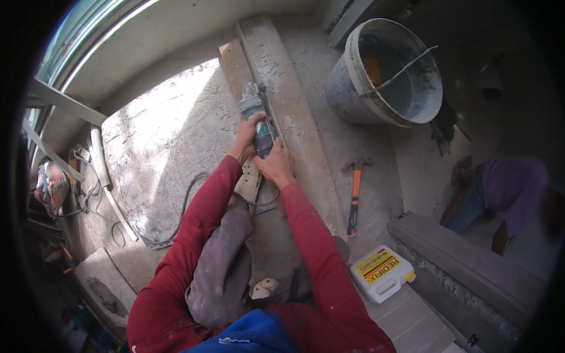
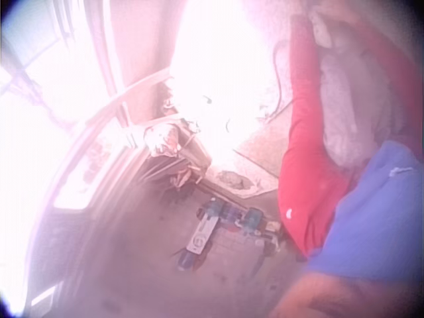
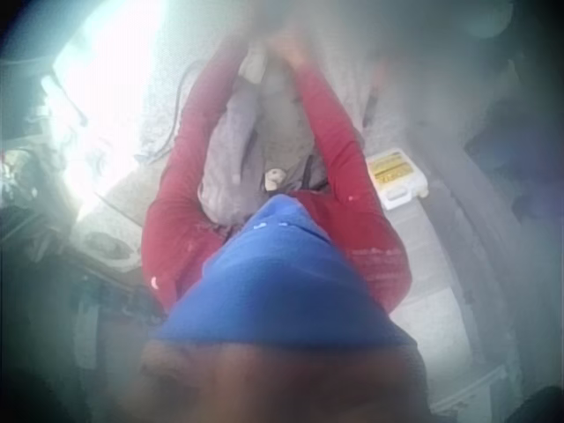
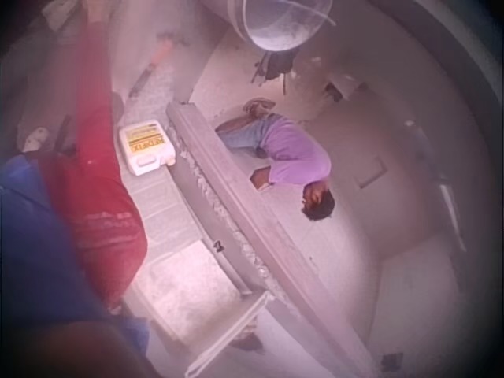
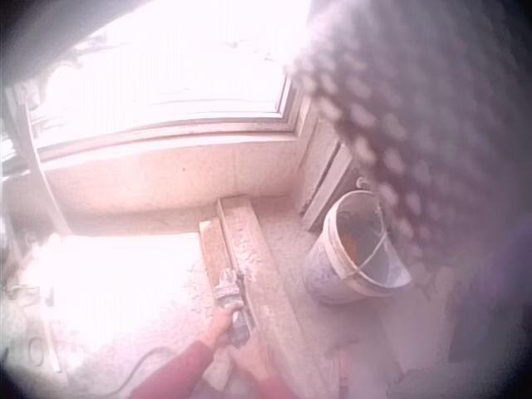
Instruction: The person sits on the floor and uses a hammer to split a piece of wood. They then use an angle grinder to cut the wood along a marked line.
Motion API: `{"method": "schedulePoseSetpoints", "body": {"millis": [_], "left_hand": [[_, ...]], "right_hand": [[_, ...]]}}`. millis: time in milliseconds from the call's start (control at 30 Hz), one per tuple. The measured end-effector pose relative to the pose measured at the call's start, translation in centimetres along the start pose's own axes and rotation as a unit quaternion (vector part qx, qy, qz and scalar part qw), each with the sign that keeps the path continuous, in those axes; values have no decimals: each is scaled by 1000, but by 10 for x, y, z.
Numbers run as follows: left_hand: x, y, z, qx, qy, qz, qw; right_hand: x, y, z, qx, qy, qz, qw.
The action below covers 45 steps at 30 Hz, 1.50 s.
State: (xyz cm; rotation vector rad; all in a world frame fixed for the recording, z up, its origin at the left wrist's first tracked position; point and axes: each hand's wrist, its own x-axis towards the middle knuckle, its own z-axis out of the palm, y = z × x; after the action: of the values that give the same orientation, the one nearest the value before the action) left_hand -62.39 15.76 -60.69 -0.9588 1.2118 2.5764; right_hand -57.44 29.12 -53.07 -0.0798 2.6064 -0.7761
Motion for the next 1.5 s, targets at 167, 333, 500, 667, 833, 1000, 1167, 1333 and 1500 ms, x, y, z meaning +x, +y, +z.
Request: {"method": "schedulePoseSetpoints", "body": {"millis": [167, 333, 500, 667, 833, 1000, 1167, 1333, 1500], "left_hand": [[0, -2, -1, 3, 0, 8, 1000], [-4, -6, -2, -1, -11, 15, 1000], [-8, -8, -2, 9, -2, 22, 1000], [-13, -10, -2, 20, 1, 26, 999], [-14, -9, -2, 23, 0, 15, 1000], [-12, -8, -2, -1, -3, 1, 1000], [-8, -7, -2, 9, -14, 14, 1000], [-5, -7, -2, 4, -9, 5, 1000], [-4, -5, -2, 5, -7, -4, 1000]], "right_hand": [[-1, 3, 4, 10, 12, -10, 1000], [-6, 7, 5, 16, 21, -20, 999], [-9, 10, 4, 11, 17, -22, 1000], [-13, 12, 7, 19, 22, -26, 999], [-14, 12, 7, 14, 18, -24, 999], [-13, 9, 4, 10, 6, -9, 1000], [-10, 6, 2, 10, 10, -13, 1000], [-9, 3, -1, 11, 3, -8, 1000], [-6, 2, -1, 6, 7, -7, 1000]]}}
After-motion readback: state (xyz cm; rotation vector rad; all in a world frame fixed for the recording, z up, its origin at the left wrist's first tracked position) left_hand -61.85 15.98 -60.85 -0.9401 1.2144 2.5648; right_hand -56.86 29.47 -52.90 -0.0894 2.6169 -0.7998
